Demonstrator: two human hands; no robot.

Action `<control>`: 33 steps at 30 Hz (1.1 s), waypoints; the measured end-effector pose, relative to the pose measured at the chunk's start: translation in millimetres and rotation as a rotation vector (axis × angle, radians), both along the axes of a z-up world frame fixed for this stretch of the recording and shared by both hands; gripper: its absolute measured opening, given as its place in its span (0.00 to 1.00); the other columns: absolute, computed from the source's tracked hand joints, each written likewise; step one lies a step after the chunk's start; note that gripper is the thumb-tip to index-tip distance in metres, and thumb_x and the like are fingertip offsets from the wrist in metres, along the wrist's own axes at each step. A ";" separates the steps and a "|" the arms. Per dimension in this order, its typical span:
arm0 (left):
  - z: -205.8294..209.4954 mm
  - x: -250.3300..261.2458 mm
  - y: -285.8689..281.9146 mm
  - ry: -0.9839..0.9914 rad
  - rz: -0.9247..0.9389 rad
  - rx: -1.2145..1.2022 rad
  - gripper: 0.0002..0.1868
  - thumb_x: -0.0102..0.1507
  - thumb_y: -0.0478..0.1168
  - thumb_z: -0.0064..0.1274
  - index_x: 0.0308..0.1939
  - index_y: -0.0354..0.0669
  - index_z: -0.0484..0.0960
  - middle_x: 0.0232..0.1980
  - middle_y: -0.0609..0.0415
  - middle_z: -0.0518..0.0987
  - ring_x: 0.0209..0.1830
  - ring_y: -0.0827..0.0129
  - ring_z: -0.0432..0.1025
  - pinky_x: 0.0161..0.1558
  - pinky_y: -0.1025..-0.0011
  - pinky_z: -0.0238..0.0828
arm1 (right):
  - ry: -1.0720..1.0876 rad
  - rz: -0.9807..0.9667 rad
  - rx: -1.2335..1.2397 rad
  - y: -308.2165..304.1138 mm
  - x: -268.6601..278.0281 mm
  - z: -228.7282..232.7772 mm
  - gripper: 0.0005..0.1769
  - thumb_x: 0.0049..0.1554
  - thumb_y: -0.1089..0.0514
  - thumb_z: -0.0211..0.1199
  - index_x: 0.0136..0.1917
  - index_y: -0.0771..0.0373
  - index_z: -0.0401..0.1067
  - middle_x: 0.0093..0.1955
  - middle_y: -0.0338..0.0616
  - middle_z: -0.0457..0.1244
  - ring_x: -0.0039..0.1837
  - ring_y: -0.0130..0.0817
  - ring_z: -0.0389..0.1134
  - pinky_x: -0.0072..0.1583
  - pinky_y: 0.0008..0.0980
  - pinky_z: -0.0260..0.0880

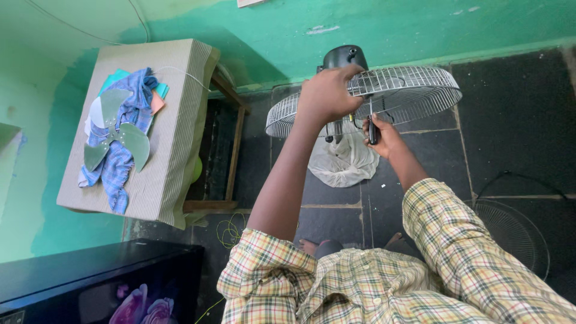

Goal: The person uses a screwdriver to remove the front grill of a standing fan, detaches the fan blades, and places them on a nearby table. They then reattach the front grill to the fan.

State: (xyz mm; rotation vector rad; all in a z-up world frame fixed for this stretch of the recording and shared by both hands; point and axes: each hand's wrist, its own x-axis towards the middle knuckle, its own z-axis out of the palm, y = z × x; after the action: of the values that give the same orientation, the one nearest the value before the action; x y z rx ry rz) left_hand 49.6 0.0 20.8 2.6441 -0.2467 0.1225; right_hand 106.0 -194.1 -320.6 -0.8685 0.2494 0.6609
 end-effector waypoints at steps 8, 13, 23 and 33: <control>-1.7 3.1 3.8 -0.039 0.009 0.013 0.31 0.48 0.53 0.59 0.57 0.61 0.81 0.50 0.49 0.84 0.53 0.53 0.78 0.54 0.54 0.73 | -0.119 -0.155 -0.463 17.3 19.4 2.6 0.15 0.59 0.52 0.69 0.43 0.58 0.64 0.34 0.39 0.60 0.33 0.32 0.59 0.31 0.32 0.56; -3.5 1.0 3.2 -0.027 0.013 0.019 0.31 0.49 0.53 0.58 0.57 0.61 0.82 0.50 0.49 0.84 0.53 0.53 0.77 0.55 0.55 0.73 | -0.078 -0.078 -0.237 -0.6 21.4 -6.3 0.16 0.60 0.46 0.61 0.45 0.61 0.71 0.34 0.41 0.64 0.34 0.31 0.65 0.33 0.33 0.65; 1.6 0.6 2.2 -0.022 0.007 0.013 0.29 0.50 0.56 0.59 0.55 0.60 0.82 0.48 0.50 0.85 0.52 0.53 0.78 0.52 0.55 0.74 | -0.110 -0.011 -0.572 -5.6 18.6 23.3 0.15 0.63 0.44 0.59 0.56 0.53 0.68 0.32 0.40 0.61 0.29 0.27 0.56 0.30 0.29 0.51; 2.5 1.5 3.4 -0.044 0.004 0.018 0.29 0.49 0.56 0.58 0.55 0.61 0.84 0.50 0.50 0.85 0.54 0.52 0.77 0.53 0.55 0.73 | -0.026 -0.012 -0.395 -14.5 12.4 35.9 0.15 0.60 0.42 0.60 0.46 0.53 0.64 0.35 0.29 0.62 0.34 0.24 0.66 0.34 0.30 0.68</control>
State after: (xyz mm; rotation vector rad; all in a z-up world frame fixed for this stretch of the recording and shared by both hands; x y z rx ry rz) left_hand 51.1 3.3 23.3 2.6625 -0.2578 0.1810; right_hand 118.4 -208.6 -284.7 -1.2513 0.3683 0.5978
